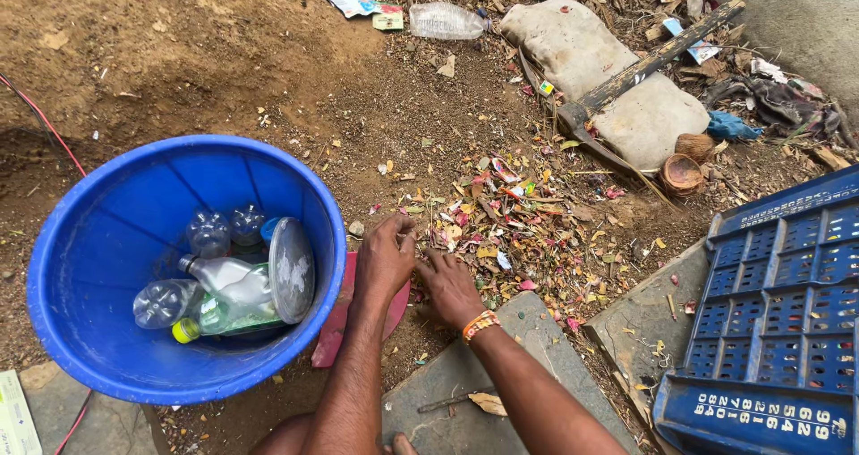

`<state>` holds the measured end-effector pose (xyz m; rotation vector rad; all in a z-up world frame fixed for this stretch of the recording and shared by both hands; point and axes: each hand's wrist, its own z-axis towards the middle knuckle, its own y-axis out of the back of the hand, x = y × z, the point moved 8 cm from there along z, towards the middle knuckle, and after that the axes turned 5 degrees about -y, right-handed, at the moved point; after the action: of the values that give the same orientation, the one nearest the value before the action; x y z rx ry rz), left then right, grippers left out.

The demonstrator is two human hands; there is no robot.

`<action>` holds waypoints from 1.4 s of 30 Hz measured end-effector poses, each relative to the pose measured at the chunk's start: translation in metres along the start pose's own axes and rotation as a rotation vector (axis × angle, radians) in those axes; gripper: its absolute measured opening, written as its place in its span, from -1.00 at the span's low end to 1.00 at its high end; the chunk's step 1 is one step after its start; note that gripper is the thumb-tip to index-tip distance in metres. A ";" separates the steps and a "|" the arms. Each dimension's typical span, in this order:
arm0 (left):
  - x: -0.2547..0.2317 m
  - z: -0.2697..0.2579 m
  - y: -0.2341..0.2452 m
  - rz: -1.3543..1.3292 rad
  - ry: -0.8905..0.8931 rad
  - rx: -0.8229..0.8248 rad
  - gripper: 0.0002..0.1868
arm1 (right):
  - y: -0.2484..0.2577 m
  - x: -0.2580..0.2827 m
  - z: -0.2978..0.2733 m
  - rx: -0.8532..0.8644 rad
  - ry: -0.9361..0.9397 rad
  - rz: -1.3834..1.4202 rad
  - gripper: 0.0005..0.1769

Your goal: The person sorts through a pile of small plastic and paper litter on the ground by hand, placing selected items into a blue plastic crate while several plastic bottles are seen in a blue bucket nearby.

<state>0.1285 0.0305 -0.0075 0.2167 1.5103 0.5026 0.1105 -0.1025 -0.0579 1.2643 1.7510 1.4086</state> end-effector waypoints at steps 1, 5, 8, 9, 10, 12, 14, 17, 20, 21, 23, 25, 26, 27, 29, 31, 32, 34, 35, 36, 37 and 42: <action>0.001 0.000 -0.001 0.001 0.009 0.007 -0.76 | -0.004 0.000 0.001 0.005 -0.015 0.004 0.00; 0.003 0.002 -0.010 0.029 0.010 0.056 -0.74 | -0.018 -0.003 -0.002 -0.094 0.041 0.055 -0.42; 0.003 0.001 -0.017 0.029 0.029 0.097 -0.73 | -0.023 -0.015 -0.014 -0.156 0.099 0.063 -0.68; 0.001 0.001 -0.018 0.038 0.020 0.102 -0.73 | -0.023 -0.019 -0.018 -0.158 0.107 0.057 -0.73; 0.000 0.001 -0.019 0.048 0.011 0.106 -0.73 | -0.022 -0.024 -0.021 -0.145 0.099 0.083 -0.75; 0.000 0.001 -0.020 0.051 0.016 0.113 -0.73 | -0.017 -0.032 -0.029 -0.120 0.086 0.135 -0.79; 0.001 0.001 -0.022 0.045 0.019 0.116 -0.72 | -0.009 -0.043 -0.041 -0.127 0.043 0.187 -0.84; 0.002 0.000 -0.025 0.037 0.011 0.114 -0.72 | -0.001 -0.049 -0.051 -0.161 0.018 0.207 -0.84; 0.001 0.000 -0.030 0.059 0.015 0.135 -0.73 | 0.002 -0.046 -0.056 -0.122 0.000 0.188 -0.78; 0.003 -0.001 -0.032 0.067 0.034 0.153 -0.72 | 0.001 -0.042 -0.057 -0.094 -0.007 0.181 -0.74; 0.006 -0.002 -0.036 0.089 0.077 0.192 -0.71 | 0.003 -0.038 -0.059 -0.078 -0.057 0.185 -0.62; 0.010 -0.002 -0.041 0.115 0.125 0.237 -0.69 | 0.001 -0.036 -0.060 -0.046 -0.119 0.188 -0.58; 0.012 -0.002 -0.042 0.120 0.133 0.247 -0.68 | -0.002 -0.036 -0.058 -0.023 -0.156 0.190 -0.60; 0.013 -0.002 -0.044 0.124 0.142 0.258 -0.68 | -0.006 -0.039 -0.058 0.002 -0.194 0.192 -0.62; 0.016 -0.003 -0.047 0.132 0.146 0.272 -0.67 | -0.009 -0.039 -0.056 -0.051 -0.159 0.225 -0.70; 0.017 -0.002 -0.049 0.137 0.135 0.277 -0.64 | -0.014 -0.043 -0.054 -0.079 -0.151 0.259 -0.75; 0.018 -0.002 -0.050 0.138 0.139 0.283 -0.64 | -0.016 -0.047 -0.053 -0.080 -0.161 0.276 -0.78; 0.018 -0.002 -0.051 0.138 0.146 0.294 -0.63 | -0.019 -0.057 -0.052 -0.069 -0.205 0.344 -0.79; 0.017 -0.002 -0.050 0.136 0.145 0.291 -0.63 | -0.020 -0.064 -0.052 -0.057 -0.240 0.396 -0.77; 0.017 -0.002 -0.050 0.134 0.144 0.289 -0.64 | -0.024 -0.071 -0.053 -0.045 -0.276 0.448 -0.76; 0.016 -0.002 -0.049 0.132 0.142 0.285 -0.64 | -0.025 -0.080 -0.053 -0.077 -0.316 0.528 -0.77; 0.014 0.001 -0.046 0.118 0.068 0.237 -0.66 | -0.018 -0.129 -0.052 -0.314 -0.330 0.683 -0.79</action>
<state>0.1373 -0.0034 -0.0401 0.4795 1.6299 0.4269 0.1117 -0.2420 -0.0763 1.8727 0.8606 1.6209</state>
